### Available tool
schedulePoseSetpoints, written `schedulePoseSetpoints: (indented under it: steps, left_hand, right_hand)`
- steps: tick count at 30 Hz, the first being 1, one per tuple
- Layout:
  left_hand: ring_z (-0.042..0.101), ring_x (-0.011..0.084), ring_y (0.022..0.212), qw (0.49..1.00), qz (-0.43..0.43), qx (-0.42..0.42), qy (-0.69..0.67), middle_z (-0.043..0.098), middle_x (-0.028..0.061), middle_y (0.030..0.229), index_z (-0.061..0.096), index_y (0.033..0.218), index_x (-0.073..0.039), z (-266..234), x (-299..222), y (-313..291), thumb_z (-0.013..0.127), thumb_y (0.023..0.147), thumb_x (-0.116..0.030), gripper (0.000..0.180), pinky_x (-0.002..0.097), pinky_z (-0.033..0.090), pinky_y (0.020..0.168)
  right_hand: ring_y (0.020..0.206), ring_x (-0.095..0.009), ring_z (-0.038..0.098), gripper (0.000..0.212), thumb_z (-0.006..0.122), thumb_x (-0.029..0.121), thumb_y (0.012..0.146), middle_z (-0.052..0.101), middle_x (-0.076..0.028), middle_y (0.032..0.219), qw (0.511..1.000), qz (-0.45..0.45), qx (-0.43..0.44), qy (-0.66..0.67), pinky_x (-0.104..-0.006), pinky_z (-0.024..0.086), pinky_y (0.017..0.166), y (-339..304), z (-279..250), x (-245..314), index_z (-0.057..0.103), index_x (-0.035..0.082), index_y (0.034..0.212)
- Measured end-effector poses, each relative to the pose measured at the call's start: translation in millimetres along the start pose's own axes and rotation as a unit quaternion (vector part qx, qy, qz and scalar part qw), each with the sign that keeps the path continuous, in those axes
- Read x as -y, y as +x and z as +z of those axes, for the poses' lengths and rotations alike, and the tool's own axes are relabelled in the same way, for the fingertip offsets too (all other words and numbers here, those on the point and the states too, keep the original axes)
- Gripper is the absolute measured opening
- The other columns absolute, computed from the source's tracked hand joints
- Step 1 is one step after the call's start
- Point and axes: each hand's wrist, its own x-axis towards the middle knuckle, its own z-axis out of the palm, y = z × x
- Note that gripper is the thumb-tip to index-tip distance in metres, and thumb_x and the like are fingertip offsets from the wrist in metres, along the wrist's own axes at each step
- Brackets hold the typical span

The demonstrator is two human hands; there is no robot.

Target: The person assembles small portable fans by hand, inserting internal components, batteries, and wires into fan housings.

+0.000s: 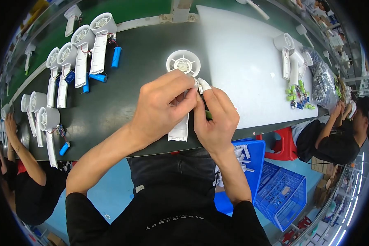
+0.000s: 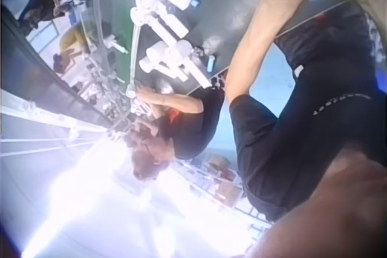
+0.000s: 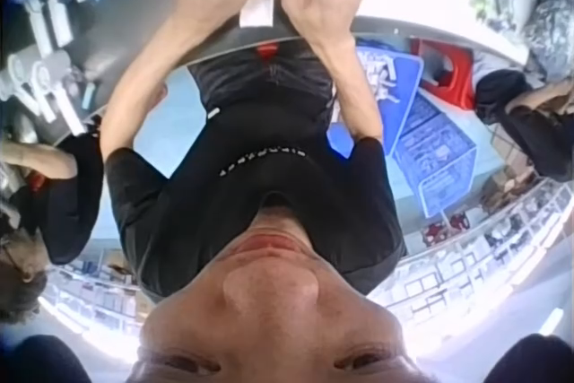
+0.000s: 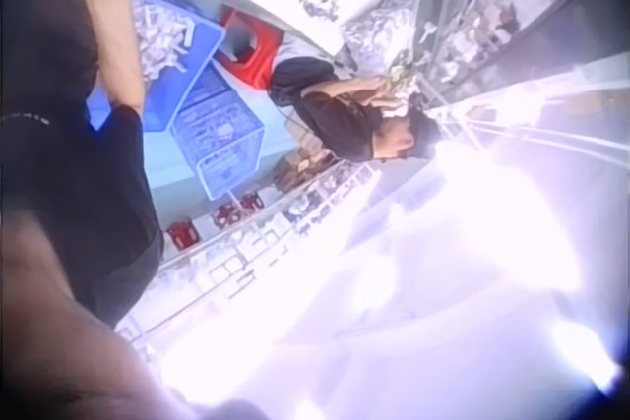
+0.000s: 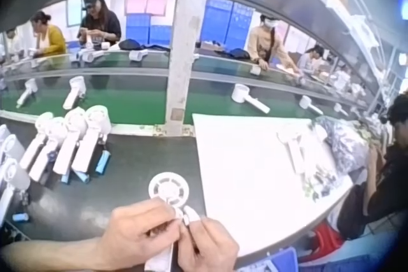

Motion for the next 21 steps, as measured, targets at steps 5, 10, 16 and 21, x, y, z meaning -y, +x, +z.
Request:
schedulePoseSetpoints:
  steps: [5,10,16,21]
  left_hand:
    - [0.056,0.0163,0.055,1.0,0.015,0.001,0.006,0.058,0.0068,0.073,0.063,0.086,0.001,-1,-2,3,0.07,0.078,0.004,0.011,0.028,0.045,0.049]
    - [0.061,0.0294,0.086,0.989,0.103,0.033,0.104,0.062,0.0126,0.094,0.064,0.096,0.001,-33,-2,22,0.074,0.073,-0.001,0.025,0.0368,0.051,0.075]
    - [0.062,0.0223,0.099,0.962,-0.093,0.241,0.087,0.064,0.0121,0.111,0.059,0.125,0.002,-59,23,65,0.083,0.072,-0.014,0.06,0.0324,0.048,0.091]
    - [0.065,0.0223,0.101,0.961,-0.122,0.111,0.223,0.068,0.0158,0.108,0.061,0.121,0.005,-111,85,120,0.079,0.072,-0.01,0.054,0.0328,0.052,0.086]
  right_hand:
    - [0.073,-0.028,0.065,0.016,0.07,-0.002,0.081,0.067,-0.015,0.087,1.0,-0.005,0.0,-0.003,-0.0338,0.051,0.063,2,-3,1,0.067,-0.005,0.096]
    - [0.078,-0.031,0.065,0.019,0.072,-0.001,0.081,0.066,-0.016,0.091,0.996,0.062,0.033,0.058,-0.037,0.052,0.067,4,-3,5,0.065,-0.005,0.099]
    - [0.086,-0.032,0.066,0.03,0.072,0.004,0.083,0.066,-0.019,0.104,0.991,0.052,0.054,0.106,-0.0372,0.053,0.074,13,-13,-15,0.061,-0.005,0.11]
    - [0.087,-0.026,0.068,0.036,0.068,0.007,0.087,0.07,-0.016,0.108,0.985,0.17,-0.009,0.012,-0.0361,0.053,0.078,40,-75,-58,0.06,-0.004,0.12]
